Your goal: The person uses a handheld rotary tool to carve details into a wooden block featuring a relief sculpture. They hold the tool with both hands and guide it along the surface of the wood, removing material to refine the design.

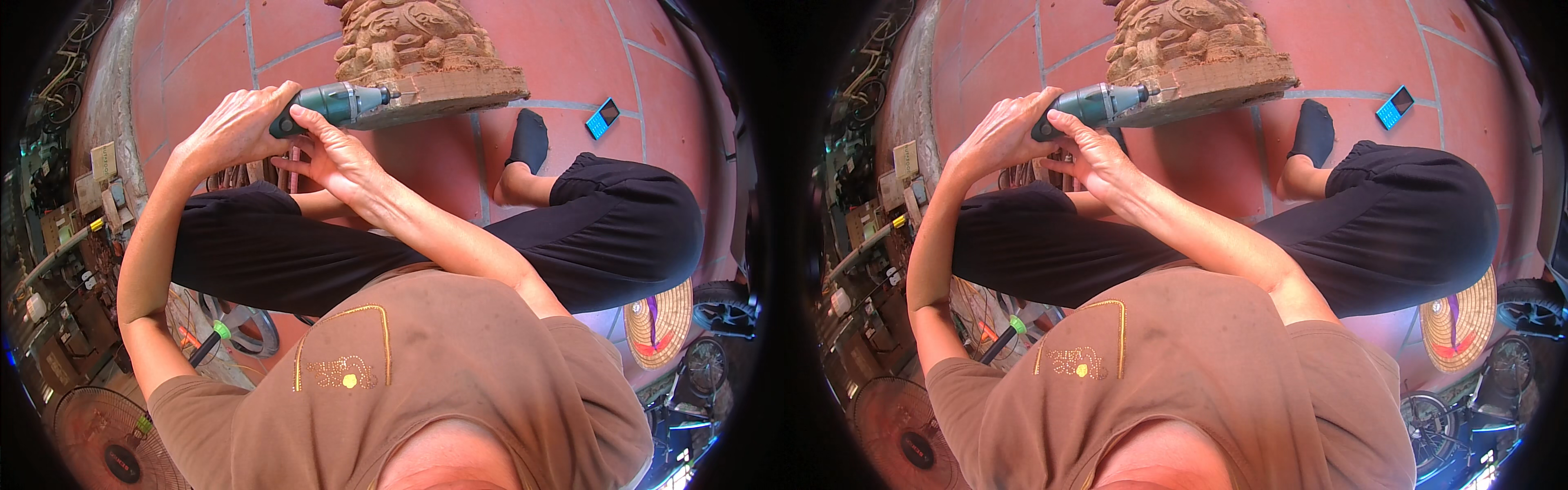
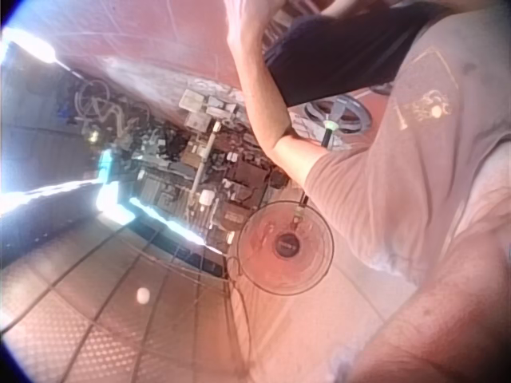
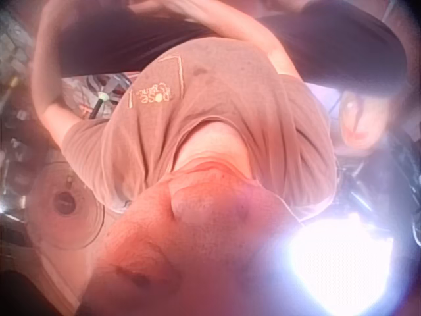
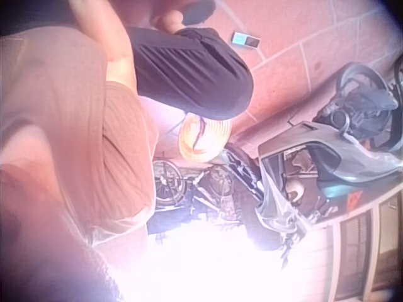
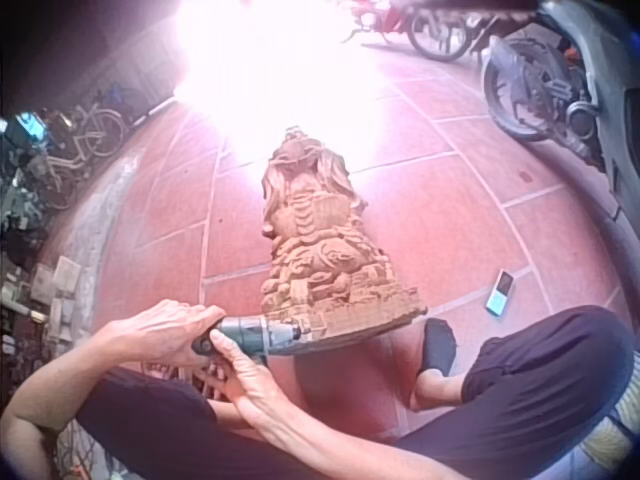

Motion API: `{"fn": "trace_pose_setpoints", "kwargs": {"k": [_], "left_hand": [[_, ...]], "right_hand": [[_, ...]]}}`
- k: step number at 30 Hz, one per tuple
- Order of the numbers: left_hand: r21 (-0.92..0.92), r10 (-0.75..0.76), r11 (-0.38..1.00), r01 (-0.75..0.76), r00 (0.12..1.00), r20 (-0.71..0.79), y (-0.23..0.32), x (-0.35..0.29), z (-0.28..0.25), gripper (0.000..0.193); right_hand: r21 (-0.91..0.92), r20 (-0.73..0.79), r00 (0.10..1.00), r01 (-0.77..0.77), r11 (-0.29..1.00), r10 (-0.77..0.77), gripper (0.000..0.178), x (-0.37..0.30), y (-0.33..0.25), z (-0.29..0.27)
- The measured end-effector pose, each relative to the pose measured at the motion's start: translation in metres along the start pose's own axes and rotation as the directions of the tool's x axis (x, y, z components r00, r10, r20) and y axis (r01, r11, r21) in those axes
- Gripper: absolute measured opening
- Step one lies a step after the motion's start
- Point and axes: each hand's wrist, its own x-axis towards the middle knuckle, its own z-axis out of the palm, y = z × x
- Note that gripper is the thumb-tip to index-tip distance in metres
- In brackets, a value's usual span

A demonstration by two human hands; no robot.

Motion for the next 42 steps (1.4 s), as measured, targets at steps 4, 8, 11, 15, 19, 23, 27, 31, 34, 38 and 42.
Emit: {"fn": "trace_pose_setpoints", "kwargs": {"k": [4,8,11,15,19,23,27,31,34,38,42], "left_hand": [[-0.008,0.01,1.0,-0.01,1.0,-0.014,-0.001,-0.001,0.0,0.058],[-0.002,0.013,1.0,-0.013,1.0,-0.024,-0.001,-0.001,0.001,0.059],[0.004,0.005,1.0,-0.005,1.0,-0.019,-0.001,-0.001,0.0,0.057],[0.002,-0.003,1.0,0.003,1.0,-0.009,0.0,0.0,-0.001,0.056],[0.006,-0.009,1.0,0.009,1.0,-0.007,0.0,0.0,-0.001,0.056],[0.008,-0.019,1.0,0.019,1.0,0.01,0.0,0.0,-0.002,0.056],[-0.007,-0.023,1.0,0.023,1.0,0.008,0.002,0.0,-0.003,0.056],[-0.007,-0.061,0.998,0.061,0.998,-0.009,0.002,0.0,-0.004,0.057],[-0.013,-0.072,0.997,0.072,0.997,-0.017,0.002,0.0,-0.005,0.057],[-0.011,0.0,1.0,-0.001,0.999,-0.047,0.004,-0.002,-0.005,0.046],[-0.028,-0.015,1.0,0.015,1.0,-0.006,0.002,-0.002,-0.005,0.053]], "right_hand": [[0.003,-0.007,1.0,0.0,1.0,0.0,0.029,0.0,0.0,0.001],[0.004,-0.012,1.0,-0.003,1.0,0.004,0.029,0.0,-0.001,0.001],[0.003,-0.015,1.0,-0.009,1.0,0.009,0.029,0.001,-0.001,0.001],[0.007,-0.022,1.0,-0.006,1.0,0.006,0.028,0.0,-0.001,0.002],[0.008,-0.027,1.0,-0.004,1.0,0.004,0.027,0.0,-0.002,0.003],[0.006,-0.022,1.0,-0.003,1.0,0.003,0.027,0.0,-0.002,0.003],[0.003,-0.024,1.0,-0.005,1.0,0.005,0.027,0.001,-0.002,0.003],[-0.039,-0.044,0.999,0.005,0.999,-0.007,0.027,0.002,-0.007,0.008],[-0.045,-0.038,0.999,0.017,0.999,-0.018,0.027,0.003,-0.008,0.01],[-0.032,-0.033,0.999,0.004,0.999,-0.005,0.026,0.003,-0.004,0.006],[-0.011,-0.036,0.999,0.005,1.0,-0.005,0.026,0.001,-0.001,0.004]]}}
